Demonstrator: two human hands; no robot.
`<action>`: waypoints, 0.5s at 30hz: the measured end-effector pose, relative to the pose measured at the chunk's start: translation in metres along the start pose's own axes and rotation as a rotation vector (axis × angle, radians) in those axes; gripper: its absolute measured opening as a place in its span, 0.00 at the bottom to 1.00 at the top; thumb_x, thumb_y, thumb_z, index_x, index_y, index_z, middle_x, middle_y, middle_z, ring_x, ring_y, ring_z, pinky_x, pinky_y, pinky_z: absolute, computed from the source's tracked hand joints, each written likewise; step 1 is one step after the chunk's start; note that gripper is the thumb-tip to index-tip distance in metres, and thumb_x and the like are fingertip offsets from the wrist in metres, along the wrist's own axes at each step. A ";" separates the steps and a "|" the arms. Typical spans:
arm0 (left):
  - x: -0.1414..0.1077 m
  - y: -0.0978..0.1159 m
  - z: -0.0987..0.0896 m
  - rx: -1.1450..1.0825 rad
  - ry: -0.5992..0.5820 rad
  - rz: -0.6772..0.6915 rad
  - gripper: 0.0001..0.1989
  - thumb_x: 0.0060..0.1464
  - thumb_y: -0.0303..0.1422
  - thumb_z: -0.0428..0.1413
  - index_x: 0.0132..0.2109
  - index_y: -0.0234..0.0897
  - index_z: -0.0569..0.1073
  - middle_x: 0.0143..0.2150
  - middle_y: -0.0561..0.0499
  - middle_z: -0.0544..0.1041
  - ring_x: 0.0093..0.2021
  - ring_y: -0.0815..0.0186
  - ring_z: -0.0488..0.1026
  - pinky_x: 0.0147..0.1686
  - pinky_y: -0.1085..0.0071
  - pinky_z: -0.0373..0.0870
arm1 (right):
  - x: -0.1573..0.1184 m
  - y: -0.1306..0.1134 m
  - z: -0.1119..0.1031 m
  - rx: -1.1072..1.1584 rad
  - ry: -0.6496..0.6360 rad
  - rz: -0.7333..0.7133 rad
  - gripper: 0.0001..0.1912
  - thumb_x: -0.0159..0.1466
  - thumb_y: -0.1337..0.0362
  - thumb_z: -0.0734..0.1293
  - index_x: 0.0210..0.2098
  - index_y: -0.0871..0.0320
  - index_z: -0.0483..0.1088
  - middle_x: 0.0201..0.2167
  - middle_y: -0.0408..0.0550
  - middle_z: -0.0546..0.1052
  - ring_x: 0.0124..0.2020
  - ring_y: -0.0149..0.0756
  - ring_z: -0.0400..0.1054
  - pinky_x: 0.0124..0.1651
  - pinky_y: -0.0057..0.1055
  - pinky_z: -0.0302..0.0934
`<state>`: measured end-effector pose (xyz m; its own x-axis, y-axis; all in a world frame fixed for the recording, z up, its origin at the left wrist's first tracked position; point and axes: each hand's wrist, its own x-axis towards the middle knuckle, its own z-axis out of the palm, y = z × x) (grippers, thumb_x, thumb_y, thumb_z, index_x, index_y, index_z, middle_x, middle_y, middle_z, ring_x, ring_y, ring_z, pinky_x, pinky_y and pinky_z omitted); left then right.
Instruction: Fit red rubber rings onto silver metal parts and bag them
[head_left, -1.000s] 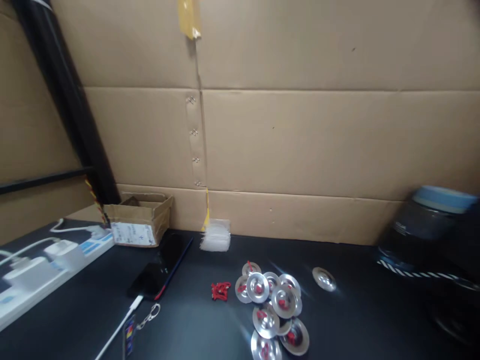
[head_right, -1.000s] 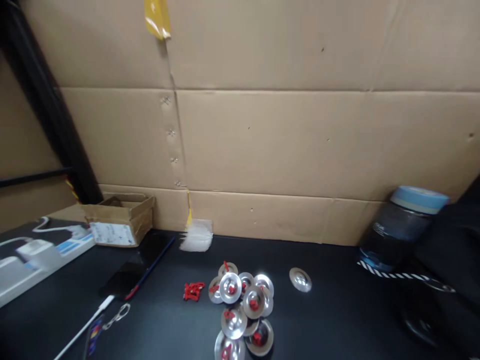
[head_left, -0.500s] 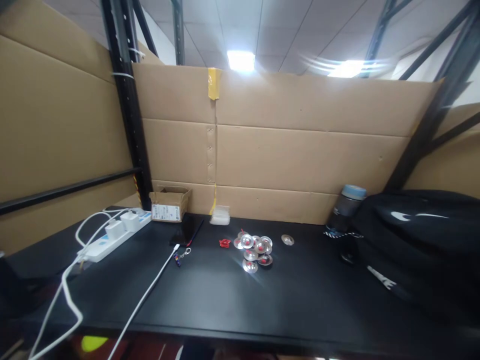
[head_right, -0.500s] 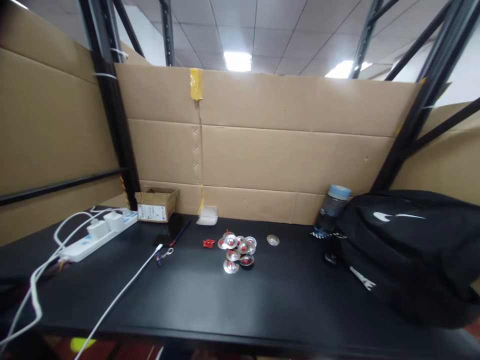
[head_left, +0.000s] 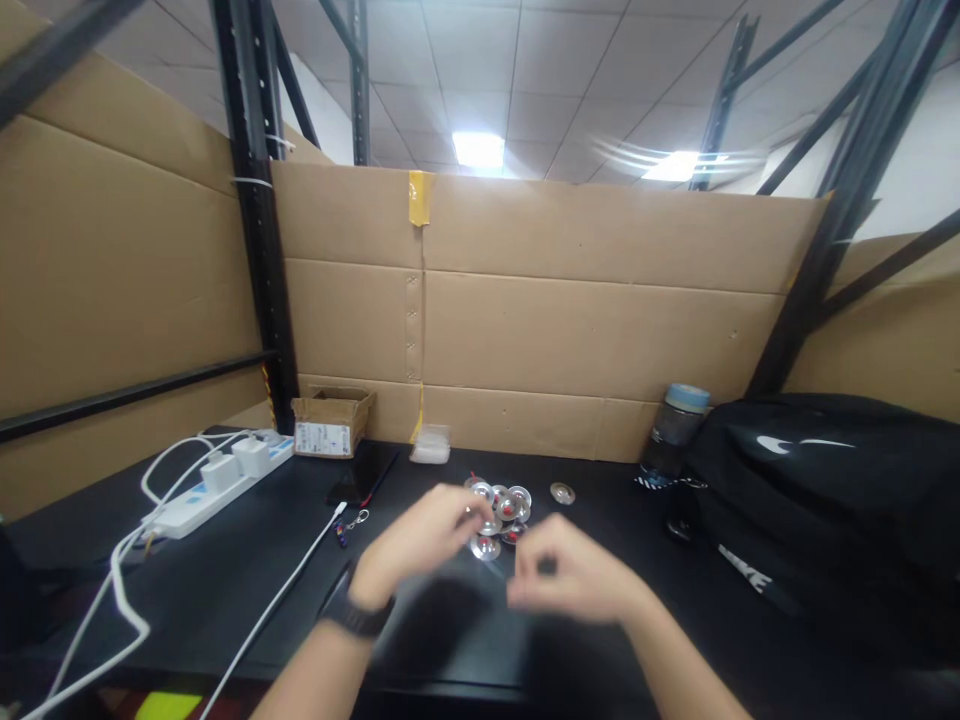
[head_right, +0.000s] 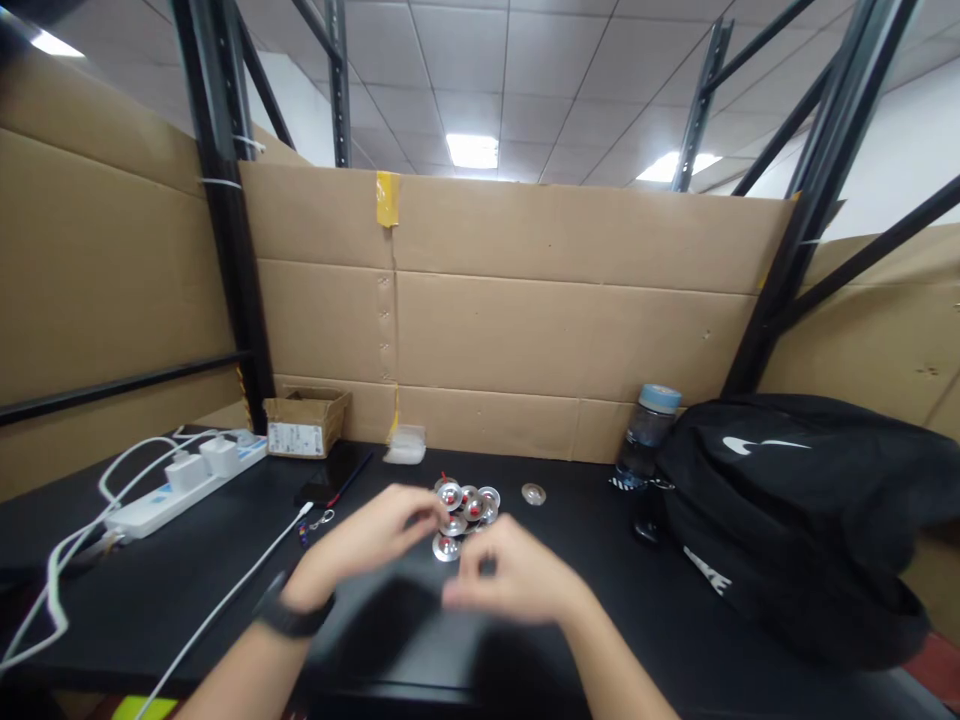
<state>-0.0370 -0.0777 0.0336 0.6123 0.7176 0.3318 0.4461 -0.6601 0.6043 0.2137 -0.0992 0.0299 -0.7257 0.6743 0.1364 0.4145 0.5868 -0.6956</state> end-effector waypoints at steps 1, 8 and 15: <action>0.024 -0.009 -0.006 0.109 0.008 -0.001 0.10 0.61 0.27 0.52 0.43 0.39 0.79 0.41 0.48 0.80 0.42 0.61 0.76 0.45 0.69 0.69 | 0.019 0.010 -0.015 -0.009 0.106 0.015 0.23 0.67 0.46 0.64 0.24 0.57 0.68 0.24 0.42 0.71 0.28 0.32 0.65 0.29 0.29 0.55; 0.072 -0.063 0.014 0.360 0.091 0.026 0.12 0.59 0.24 0.53 0.42 0.40 0.80 0.41 0.49 0.78 0.41 0.64 0.76 0.42 0.72 0.68 | 0.077 0.097 -0.053 -0.231 0.727 0.092 0.29 0.72 0.46 0.53 0.20 0.56 0.58 0.18 0.40 0.63 0.22 0.31 0.56 0.30 0.30 0.49; 0.063 -0.076 0.020 0.504 0.049 0.089 0.08 0.61 0.30 0.56 0.41 0.43 0.80 0.40 0.51 0.79 0.43 0.63 0.76 0.44 0.72 0.67 | 0.062 0.115 -0.049 -0.247 0.662 0.080 0.22 0.71 0.53 0.57 0.27 0.57 0.72 0.25 0.44 0.75 0.29 0.35 0.68 0.36 0.28 0.56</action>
<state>-0.0193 0.0131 -0.0064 0.6364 0.6551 0.4073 0.6599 -0.7358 0.1522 0.2438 0.0319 -0.0069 -0.2345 0.8045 0.5457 0.6222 0.5555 -0.5516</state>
